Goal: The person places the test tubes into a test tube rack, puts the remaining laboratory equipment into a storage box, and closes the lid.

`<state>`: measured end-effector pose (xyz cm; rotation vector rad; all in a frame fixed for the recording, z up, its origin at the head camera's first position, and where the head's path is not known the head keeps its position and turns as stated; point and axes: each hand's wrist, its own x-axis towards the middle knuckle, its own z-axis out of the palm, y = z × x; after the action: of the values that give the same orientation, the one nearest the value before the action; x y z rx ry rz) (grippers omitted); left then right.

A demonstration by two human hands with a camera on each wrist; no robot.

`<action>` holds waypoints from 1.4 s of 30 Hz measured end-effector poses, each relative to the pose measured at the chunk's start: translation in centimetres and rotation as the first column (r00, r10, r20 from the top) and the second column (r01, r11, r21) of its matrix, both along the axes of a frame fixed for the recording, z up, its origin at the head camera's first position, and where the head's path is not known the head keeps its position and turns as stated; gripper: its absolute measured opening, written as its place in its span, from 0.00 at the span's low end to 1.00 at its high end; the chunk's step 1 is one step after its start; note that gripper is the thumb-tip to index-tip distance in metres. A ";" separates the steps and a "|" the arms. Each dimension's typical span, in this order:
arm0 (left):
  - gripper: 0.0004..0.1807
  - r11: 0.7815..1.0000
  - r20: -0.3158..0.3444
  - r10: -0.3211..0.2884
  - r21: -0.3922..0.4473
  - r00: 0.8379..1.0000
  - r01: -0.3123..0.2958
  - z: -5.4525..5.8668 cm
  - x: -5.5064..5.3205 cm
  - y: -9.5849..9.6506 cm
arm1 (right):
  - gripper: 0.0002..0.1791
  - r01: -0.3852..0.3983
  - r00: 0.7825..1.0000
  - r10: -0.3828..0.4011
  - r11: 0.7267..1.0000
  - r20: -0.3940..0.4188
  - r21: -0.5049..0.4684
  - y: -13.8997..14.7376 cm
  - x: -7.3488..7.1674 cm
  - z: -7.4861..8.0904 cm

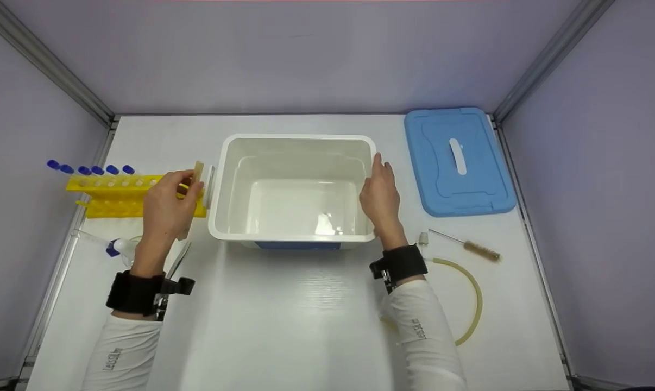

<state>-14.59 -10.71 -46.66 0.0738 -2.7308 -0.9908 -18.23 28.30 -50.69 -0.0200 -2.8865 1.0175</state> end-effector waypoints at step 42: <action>0.14 0.803 0.092 -0.588 -0.056 0.804 0.594 1.3 -2.1 9.6 | 0.34 0.000 1.000 0.000 1.000 0.004 0.010 0.0 0.0 0.0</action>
<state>-16.68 -1.12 -45.39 -0.8291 -2.9099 -1.0178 -18.27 28.27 -50.73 -0.0214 -2.8950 1.0039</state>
